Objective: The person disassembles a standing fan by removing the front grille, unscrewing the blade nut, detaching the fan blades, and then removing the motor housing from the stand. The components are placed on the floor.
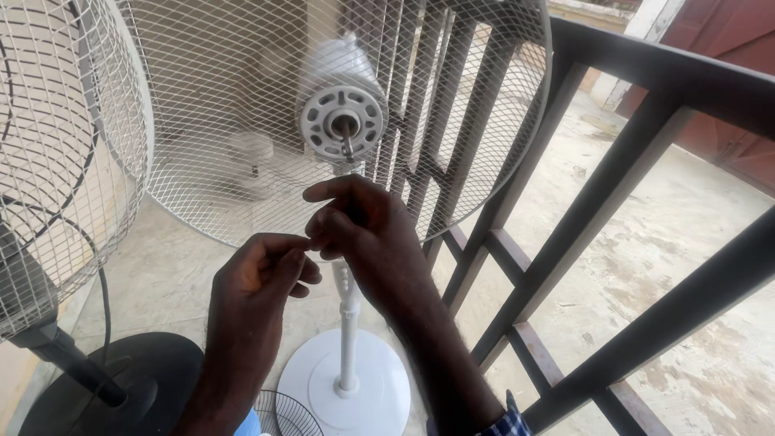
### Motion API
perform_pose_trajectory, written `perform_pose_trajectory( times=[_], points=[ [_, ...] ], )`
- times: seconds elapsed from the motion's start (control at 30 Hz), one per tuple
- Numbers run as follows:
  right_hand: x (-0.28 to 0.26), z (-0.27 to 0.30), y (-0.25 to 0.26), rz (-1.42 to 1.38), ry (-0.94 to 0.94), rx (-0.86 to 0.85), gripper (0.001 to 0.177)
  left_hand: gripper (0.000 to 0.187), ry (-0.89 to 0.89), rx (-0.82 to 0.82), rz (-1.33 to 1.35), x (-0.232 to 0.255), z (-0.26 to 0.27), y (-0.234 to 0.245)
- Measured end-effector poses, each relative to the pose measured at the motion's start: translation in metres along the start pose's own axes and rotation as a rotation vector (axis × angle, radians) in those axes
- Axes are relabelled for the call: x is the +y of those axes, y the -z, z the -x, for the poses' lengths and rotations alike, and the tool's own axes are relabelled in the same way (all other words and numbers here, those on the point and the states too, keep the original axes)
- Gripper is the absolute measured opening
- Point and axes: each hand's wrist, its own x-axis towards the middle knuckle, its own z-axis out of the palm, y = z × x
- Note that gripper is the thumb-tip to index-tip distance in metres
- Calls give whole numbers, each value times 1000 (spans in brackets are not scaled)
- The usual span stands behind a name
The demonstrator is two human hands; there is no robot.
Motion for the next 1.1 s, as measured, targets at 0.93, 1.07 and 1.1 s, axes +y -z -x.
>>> perform_pose_trajectory(
  times=[0.93, 1.07, 1.1],
  points=[
    [6, -38, 22, 216, 134, 179, 53, 76, -257, -103, -432, -12, -103, -30],
    [11, -42, 24, 264, 185, 181, 57, 76, -280, -112, -385, -8, -108, -33],
    [11, -41, 24, 268, 212, 186, 58, 76, -272, -104, -385, -5, -108, -33]
  ],
)
